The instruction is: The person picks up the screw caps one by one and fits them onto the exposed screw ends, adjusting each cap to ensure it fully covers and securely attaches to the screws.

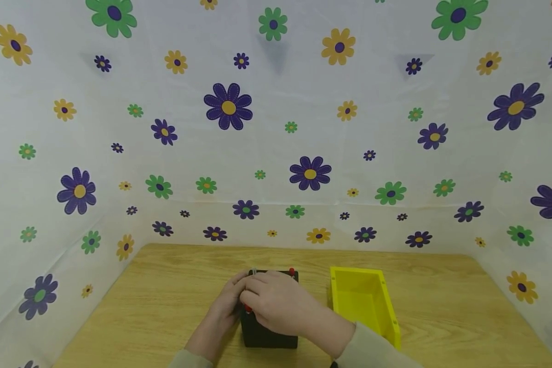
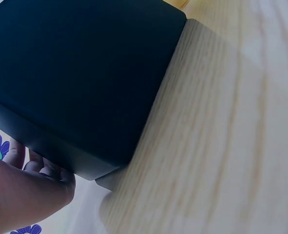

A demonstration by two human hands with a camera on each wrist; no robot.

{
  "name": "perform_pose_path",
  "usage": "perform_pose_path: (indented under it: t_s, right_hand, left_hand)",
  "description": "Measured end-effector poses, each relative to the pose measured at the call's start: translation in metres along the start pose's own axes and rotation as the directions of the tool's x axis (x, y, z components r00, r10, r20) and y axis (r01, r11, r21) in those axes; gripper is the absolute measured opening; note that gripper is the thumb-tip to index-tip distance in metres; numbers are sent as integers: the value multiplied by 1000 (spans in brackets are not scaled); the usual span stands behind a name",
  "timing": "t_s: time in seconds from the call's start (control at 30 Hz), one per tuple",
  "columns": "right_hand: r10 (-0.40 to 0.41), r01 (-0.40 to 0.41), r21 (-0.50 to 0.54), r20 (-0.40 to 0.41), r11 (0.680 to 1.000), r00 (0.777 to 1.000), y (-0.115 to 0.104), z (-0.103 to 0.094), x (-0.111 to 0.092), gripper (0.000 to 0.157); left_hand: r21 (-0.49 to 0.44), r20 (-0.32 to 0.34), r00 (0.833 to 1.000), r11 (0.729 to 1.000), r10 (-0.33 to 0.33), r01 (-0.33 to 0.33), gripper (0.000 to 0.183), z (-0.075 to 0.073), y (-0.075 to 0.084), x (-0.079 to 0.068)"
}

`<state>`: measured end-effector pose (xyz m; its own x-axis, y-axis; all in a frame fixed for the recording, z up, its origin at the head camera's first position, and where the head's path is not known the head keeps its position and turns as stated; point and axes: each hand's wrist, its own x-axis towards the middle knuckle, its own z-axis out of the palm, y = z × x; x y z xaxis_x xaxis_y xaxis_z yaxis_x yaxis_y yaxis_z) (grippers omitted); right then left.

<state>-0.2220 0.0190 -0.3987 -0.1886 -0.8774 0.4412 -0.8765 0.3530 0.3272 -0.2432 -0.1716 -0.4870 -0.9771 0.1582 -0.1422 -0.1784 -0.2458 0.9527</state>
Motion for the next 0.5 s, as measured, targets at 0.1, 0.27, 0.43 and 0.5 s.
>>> perform_pose_path:
  t_s: [0.1, 0.27, 0.43, 0.5]
  right_hand:
    - [12, -12, -24, -1, 1000, 1000, 0, -2, -3, 13]
    - [0, -2, -33, -67, 999, 998, 1, -3, -8, 15]
    - [-4, 2, -24, -81, 1000, 997, 1, -4, -11, 13]
    - [-4, 2, -21, -77, 1000, 997, 1, -5, -10, 12]
  left_hand:
    - [-5, 1, 1000, 1000, -4, 4, 30, 1, 1, -2]
    - [-16, 9, 1000, 1000, -18, 18, 27, 2, 3, -4]
    - [-16, 9, 1000, 1000, -25, 25, 25, 2, 2, -3]
    - [-14, 14, 1000, 1000, -23, 23, 23, 2, 2, -2]
